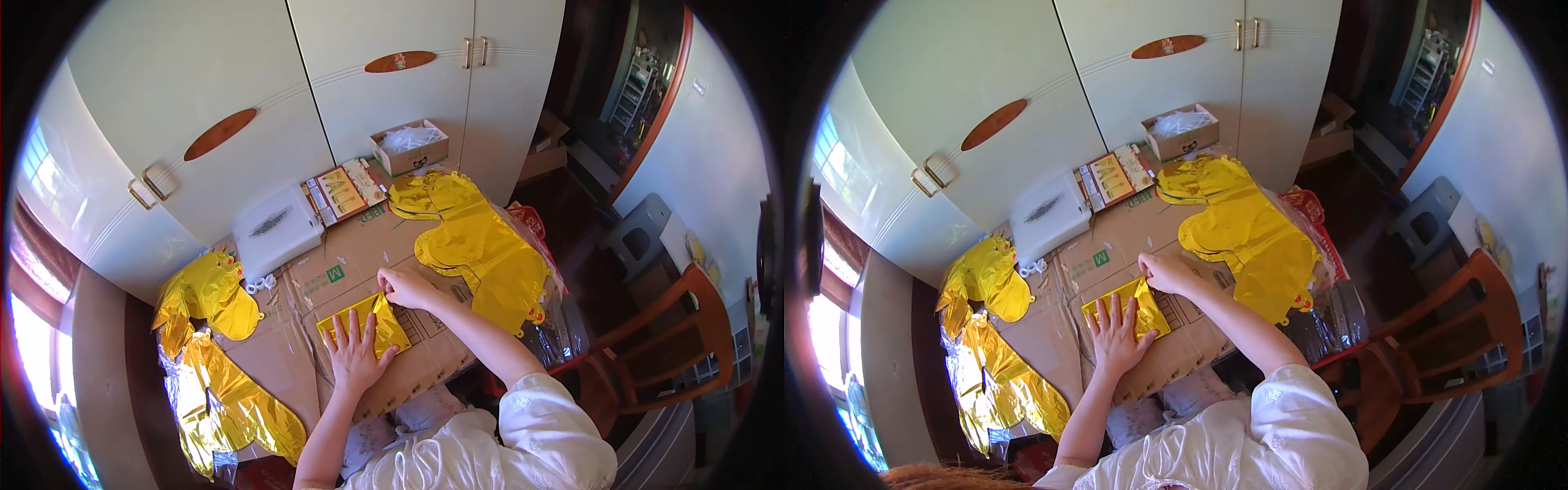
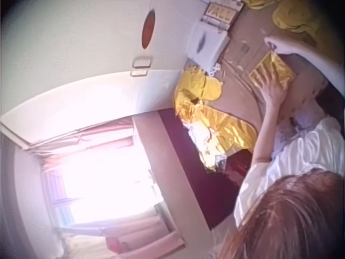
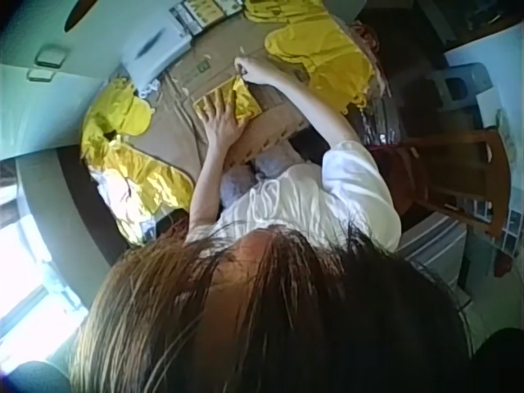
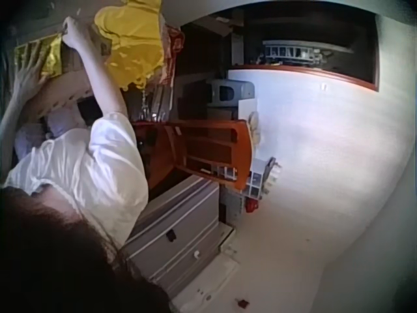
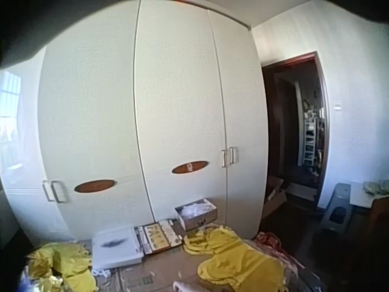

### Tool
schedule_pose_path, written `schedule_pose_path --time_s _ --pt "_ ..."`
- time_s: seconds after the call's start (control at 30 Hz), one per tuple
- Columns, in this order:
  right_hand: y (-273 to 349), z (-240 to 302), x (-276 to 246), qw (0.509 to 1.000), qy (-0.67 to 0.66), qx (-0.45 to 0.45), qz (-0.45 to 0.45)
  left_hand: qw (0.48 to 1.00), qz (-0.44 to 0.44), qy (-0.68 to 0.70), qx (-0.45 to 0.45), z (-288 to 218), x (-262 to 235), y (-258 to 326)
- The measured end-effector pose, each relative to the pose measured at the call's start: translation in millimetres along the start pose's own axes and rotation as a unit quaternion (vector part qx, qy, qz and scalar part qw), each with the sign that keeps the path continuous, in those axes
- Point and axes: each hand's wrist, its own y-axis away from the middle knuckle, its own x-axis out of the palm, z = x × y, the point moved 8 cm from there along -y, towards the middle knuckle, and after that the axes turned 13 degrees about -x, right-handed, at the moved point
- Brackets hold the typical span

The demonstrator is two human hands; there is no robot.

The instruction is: Folding gold foil star-shaped balloons on a flat surface.

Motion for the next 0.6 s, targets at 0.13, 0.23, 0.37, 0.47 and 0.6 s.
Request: schedule_pose_path --time_s 0.13,0.23,0.37,0.47,0.6 --pt "2.3 9.4 -5.1 0.991 0.102 -0.088 -0.004 1.0 0.008 0.001 -0.006 0.0 -2.1 -0.2" --pt "13.9 10.8 -7.4 0.984 0.132 -0.117 -0.038 1.0 -0.01 0.002 -0.002 -0.5 -2.0 -0.7" --pt "25.7 5.1 -9.7 0.977 0.116 -0.17 -0.063 1.0 -0.017 0.001 0.002 -2.0 -1.1 -1.7" --pt "27.4 12.3 -11.5 0.967 0.142 -0.206 -0.054 1.0 -0.008 0.001 -0.005 0.3 -0.1 -1.3" --pt "34.7 24.9 -12.7 0.942 0.21 -0.259 -0.032 1.0 -0.008 -0.005 -0.006 1.0 0.7 -0.6"
